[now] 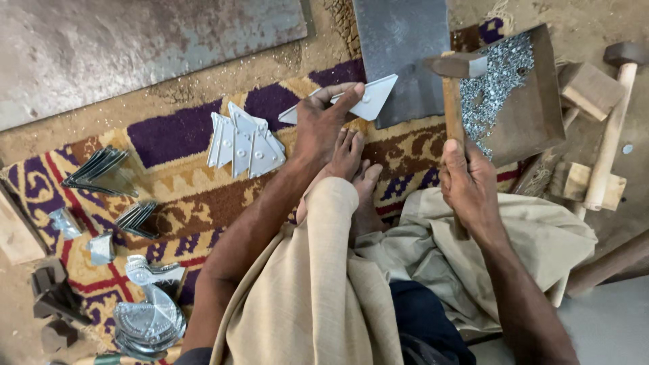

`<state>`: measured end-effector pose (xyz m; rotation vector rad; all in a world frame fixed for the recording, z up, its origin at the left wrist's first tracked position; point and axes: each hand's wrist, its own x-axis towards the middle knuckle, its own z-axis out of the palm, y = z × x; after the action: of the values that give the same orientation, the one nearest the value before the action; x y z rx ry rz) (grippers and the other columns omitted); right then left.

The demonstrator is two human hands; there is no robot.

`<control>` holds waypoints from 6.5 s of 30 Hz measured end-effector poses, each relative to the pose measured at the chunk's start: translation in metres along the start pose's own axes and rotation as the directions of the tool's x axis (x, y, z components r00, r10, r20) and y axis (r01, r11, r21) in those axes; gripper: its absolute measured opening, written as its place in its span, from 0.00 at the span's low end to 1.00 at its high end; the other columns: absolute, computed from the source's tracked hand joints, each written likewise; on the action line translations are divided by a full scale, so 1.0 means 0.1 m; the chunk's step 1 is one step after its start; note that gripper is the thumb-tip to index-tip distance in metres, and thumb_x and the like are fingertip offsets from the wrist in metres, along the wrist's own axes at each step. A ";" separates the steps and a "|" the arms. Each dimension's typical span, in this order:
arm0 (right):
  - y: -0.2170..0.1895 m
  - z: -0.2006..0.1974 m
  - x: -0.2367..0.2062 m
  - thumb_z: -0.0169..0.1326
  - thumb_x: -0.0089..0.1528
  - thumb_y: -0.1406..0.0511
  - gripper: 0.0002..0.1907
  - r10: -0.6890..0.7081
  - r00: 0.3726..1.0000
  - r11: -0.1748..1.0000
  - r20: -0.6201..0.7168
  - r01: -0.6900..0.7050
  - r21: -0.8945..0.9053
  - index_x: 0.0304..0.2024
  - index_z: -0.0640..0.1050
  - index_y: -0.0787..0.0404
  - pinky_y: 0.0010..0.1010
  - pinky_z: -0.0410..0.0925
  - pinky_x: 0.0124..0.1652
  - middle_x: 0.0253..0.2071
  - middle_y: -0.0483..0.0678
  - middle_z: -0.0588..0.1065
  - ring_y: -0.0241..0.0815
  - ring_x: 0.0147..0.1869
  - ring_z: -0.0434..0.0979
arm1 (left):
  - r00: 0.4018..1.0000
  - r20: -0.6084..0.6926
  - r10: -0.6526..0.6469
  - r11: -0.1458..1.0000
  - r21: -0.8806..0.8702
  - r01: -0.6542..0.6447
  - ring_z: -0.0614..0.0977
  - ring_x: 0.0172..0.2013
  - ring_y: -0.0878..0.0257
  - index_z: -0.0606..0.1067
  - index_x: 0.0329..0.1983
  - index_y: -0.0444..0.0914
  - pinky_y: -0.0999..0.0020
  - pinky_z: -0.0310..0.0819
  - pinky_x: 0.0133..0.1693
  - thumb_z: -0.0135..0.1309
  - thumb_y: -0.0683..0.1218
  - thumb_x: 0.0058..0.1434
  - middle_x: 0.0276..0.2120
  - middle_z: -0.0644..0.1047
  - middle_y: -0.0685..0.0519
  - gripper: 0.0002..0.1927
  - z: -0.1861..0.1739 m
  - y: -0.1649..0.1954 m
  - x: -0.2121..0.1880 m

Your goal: The person sits on the floor and hammers small fasteners into triangular aluminum pieces placed on a steel plate, working one piece at a time. Finished pieces are set aside on the rug with a stack of completed pieces nearby.

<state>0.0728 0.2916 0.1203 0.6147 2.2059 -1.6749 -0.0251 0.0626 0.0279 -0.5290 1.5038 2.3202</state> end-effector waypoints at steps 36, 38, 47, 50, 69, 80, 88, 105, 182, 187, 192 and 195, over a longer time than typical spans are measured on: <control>-0.16 0.02 -0.07 0.53 0.77 0.58 0.16 -0.525 0.851 0.725 -0.012 0.440 -0.530 0.47 0.73 0.67 0.29 0.63 0.33 0.33 0.41 0.69 0.32 0.33 0.68 | 0.989 -0.004 0.148 0.970 0.196 -0.144 0.83 0.32 0.67 0.82 0.45 0.28 0.72 0.81 0.36 0.64 0.48 0.62 0.34 0.85 0.47 0.17 0.01 -0.11 0.09; -0.22 0.02 -0.08 0.54 0.74 0.59 0.15 -0.383 0.915 0.845 0.130 0.404 -0.350 0.42 0.73 0.67 0.26 0.62 0.29 0.29 0.40 0.67 0.31 0.31 0.64 | 0.985 0.000 0.170 0.960 0.224 -0.166 0.84 0.33 0.67 0.82 0.45 0.28 0.72 0.81 0.37 0.64 0.49 0.62 0.34 0.85 0.48 0.17 0.03 -0.08 0.11; 0.03 -0.16 -0.03 0.47 0.79 0.57 0.13 -0.577 0.816 0.814 0.030 0.573 0.093 0.44 0.69 0.58 0.19 0.59 0.22 0.30 0.42 0.68 0.27 0.24 0.62 | 0.989 -0.005 0.145 0.967 0.213 -0.141 0.84 0.34 0.66 0.82 0.46 0.29 0.72 0.80 0.39 0.64 0.50 0.62 0.34 0.85 0.47 0.19 0.00 -0.08 0.10; 0.09 -0.17 0.09 0.44 0.75 0.56 0.16 -0.247 0.942 0.783 0.226 0.331 -0.526 0.45 0.70 0.62 0.24 0.59 0.23 0.21 0.42 0.65 0.30 0.23 0.64 | 0.981 0.006 0.195 0.957 0.218 -0.191 0.85 0.35 0.66 0.82 0.46 0.29 0.72 0.81 0.40 0.64 0.50 0.62 0.35 0.85 0.48 0.19 0.01 -0.09 0.13; 0.38 -0.53 1.38 0.57 0.69 0.61 0.12 -0.738 0.653 0.603 -0.168 0.528 -0.598 0.49 0.78 0.64 0.36 0.75 0.38 0.44 0.53 0.79 0.45 0.41 0.81 | 0.992 0.119 0.032 0.996 0.073 -0.041 0.84 0.37 0.66 0.75 0.49 0.37 0.71 0.83 0.42 0.63 0.37 0.56 0.38 0.82 0.52 0.17 -0.19 0.19 -0.03; 0.55 -0.62 1.42 0.61 0.65 0.71 0.04 -0.619 0.779 0.401 0.099 0.422 -0.813 0.42 0.84 0.63 0.46 0.72 0.46 0.41 0.57 0.80 0.57 0.47 0.81 | 0.964 0.191 0.187 0.928 0.289 -0.237 0.81 0.37 0.70 0.81 0.47 0.34 0.72 0.79 0.40 0.61 0.48 0.66 0.38 0.83 0.55 0.13 -0.21 0.20 -0.07; 0.87 -0.86 1.27 0.58 0.76 0.70 0.06 -0.617 0.785 0.535 0.058 0.473 -0.700 0.43 0.81 0.64 0.42 0.72 0.45 0.44 0.56 0.80 0.56 0.45 0.82 | 0.973 0.149 0.179 0.935 0.283 -0.215 0.80 0.32 0.72 0.82 0.43 0.35 0.74 0.78 0.35 0.61 0.49 0.66 0.32 0.82 0.56 0.12 -0.14 0.20 -0.05; 0.14 -0.30 0.85 0.62 0.74 0.76 0.24 -0.749 0.650 0.630 -0.130 0.638 -0.442 0.68 0.66 0.65 0.24 0.74 0.30 0.52 0.63 0.80 0.46 0.50 0.88 | 0.996 0.004 0.084 0.995 -0.059 -0.084 0.83 0.33 0.67 0.79 0.43 0.31 0.70 0.84 0.39 0.64 0.47 0.64 0.35 0.82 0.52 0.13 -0.27 0.03 0.15; 0.12 -0.15 0.17 0.44 0.76 0.55 0.15 -0.284 0.946 0.856 0.156 0.324 -0.404 0.44 0.69 0.59 0.26 0.59 0.21 0.24 0.42 0.66 0.32 0.23 0.63 | 0.948 -0.067 0.310 0.939 0.177 -0.294 0.76 0.24 0.73 0.80 0.36 0.33 0.76 0.73 0.25 0.65 0.53 0.61 0.24 0.78 0.57 0.17 0.12 -0.08 0.43; 0.19 0.06 0.13 0.43 0.71 0.52 0.16 0.027 0.998 0.973 0.054 -0.014 -0.229 0.49 0.69 0.56 0.28 0.56 0.20 0.21 0.40 0.62 0.30 0.21 0.59 | 0.968 -0.088 0.233 0.957 0.197 -0.213 0.74 0.24 0.72 0.80 0.35 0.33 0.73 0.71 0.26 0.66 0.52 0.59 0.25 0.77 0.58 0.16 0.11 -0.12 0.41; 0.32 0.15 0.24 0.40 0.72 0.47 0.24 0.156 0.983 0.986 0.098 -0.160 0.041 0.36 0.68 0.59 0.25 0.55 0.19 0.20 0.40 0.62 0.32 0.18 0.58 | 0.962 -0.056 0.268 0.954 -0.121 -0.273 0.73 0.32 0.70 0.74 0.40 0.35 0.71 0.71 0.33 0.60 0.48 0.72 0.32 0.74 0.57 0.11 -0.10 -0.26 0.51; 0.47 -0.05 0.45 0.34 0.71 0.45 0.27 0.181 0.977 0.982 0.111 -0.173 -0.077 0.33 0.70 0.57 0.28 0.59 0.18 0.19 0.40 0.64 0.35 0.17 0.63 | 0.986 -0.044 0.162 0.984 -0.072 -0.165 0.79 0.35 0.69 0.74 0.43 0.36 0.73 0.78 0.39 0.55 0.48 0.74 0.35 0.78 0.54 0.10 -0.30 -0.24 0.51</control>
<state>0.0583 0.3143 0.0612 0.6569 2.0504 -1.5021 -0.0552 0.0479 -0.0265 -0.4879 1.5345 2.5143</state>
